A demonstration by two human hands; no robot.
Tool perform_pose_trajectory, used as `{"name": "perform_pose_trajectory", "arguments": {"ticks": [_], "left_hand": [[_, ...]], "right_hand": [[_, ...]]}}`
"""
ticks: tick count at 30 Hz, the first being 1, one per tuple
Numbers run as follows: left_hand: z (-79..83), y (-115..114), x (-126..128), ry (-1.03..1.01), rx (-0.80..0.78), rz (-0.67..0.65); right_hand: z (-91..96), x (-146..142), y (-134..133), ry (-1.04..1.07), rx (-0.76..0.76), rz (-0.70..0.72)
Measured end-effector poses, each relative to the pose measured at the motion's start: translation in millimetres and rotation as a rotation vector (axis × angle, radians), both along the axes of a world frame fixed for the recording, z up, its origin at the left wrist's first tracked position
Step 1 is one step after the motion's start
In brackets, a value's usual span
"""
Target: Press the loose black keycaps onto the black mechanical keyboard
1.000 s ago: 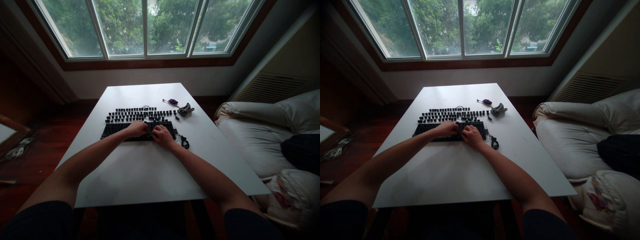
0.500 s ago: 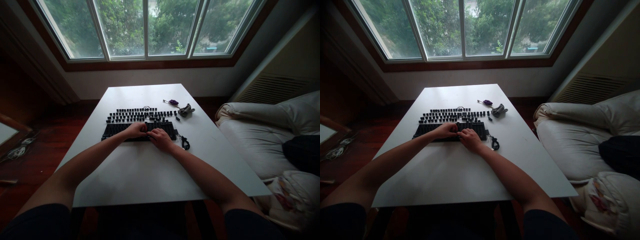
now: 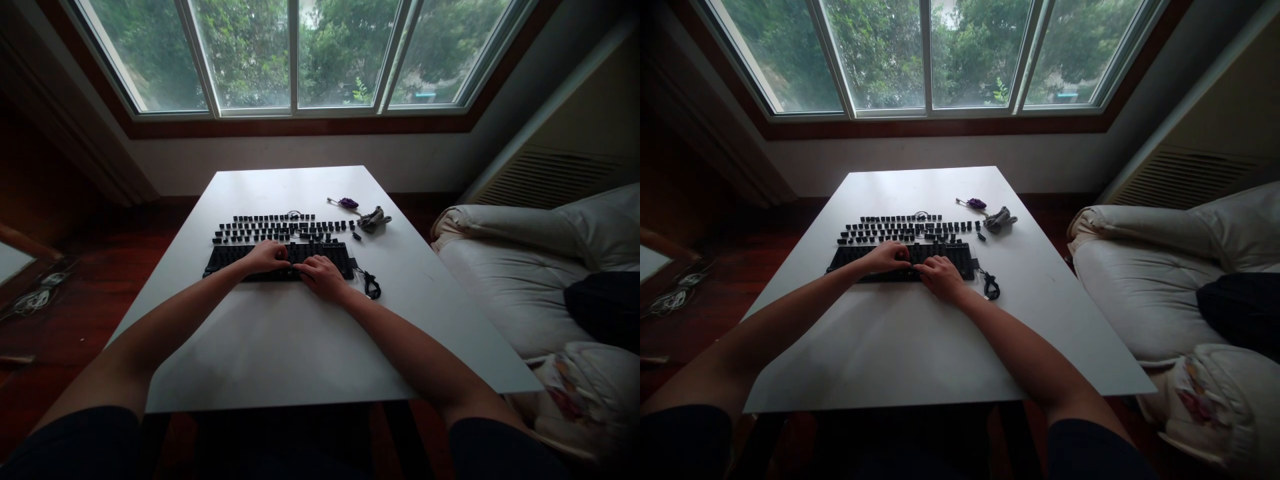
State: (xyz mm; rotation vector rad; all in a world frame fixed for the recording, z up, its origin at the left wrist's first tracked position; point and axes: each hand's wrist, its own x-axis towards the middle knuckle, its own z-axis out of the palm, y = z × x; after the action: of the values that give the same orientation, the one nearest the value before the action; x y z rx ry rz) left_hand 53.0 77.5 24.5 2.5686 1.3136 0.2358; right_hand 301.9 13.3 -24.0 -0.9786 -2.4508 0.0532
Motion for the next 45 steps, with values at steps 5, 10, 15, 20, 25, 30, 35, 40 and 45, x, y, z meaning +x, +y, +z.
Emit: {"name": "perform_pose_trajectory", "arguments": {"ticks": [5,10,15,20,25,30,35,40,45], "left_hand": [[-0.8,0.7,0.6,0.069,0.025,0.015],[4.1,-1.2,7.2,0.129,0.01,0.038],[6.2,0.2,11.8,0.103,0.027,0.016],[2.0,17.6,16.0,-0.025,0.163,0.055],[-4.5,41.4,26.8,0.003,0.176,0.069],[-12.5,56.1,32.2,0.044,0.163,0.063],[-13.8,60.9,32.7,0.069,0.162,0.06],[-8.6,61.9,36.7,0.132,0.15,0.073],[-7.7,67.7,41.4,0.175,0.118,0.077]], "right_hand": [[1.4,-2.4,-1.7,0.015,-0.021,-0.001],[5.6,-5.5,-7.2,-0.003,-0.05,-0.021],[7.8,-5.1,-9.6,-0.003,-0.039,-0.037],[6.2,-2.4,-7.0,0.01,-0.023,-0.03],[6.1,-0.5,-6.1,0.017,-0.029,-0.026],[6.3,1.1,-5.0,0.021,-0.041,-0.025],[6.7,1.1,-4.4,0.028,-0.041,-0.023],[7.9,0.4,-5.2,0.024,-0.042,-0.026],[8.2,1.6,-5.0,0.02,-0.047,-0.021]]}}
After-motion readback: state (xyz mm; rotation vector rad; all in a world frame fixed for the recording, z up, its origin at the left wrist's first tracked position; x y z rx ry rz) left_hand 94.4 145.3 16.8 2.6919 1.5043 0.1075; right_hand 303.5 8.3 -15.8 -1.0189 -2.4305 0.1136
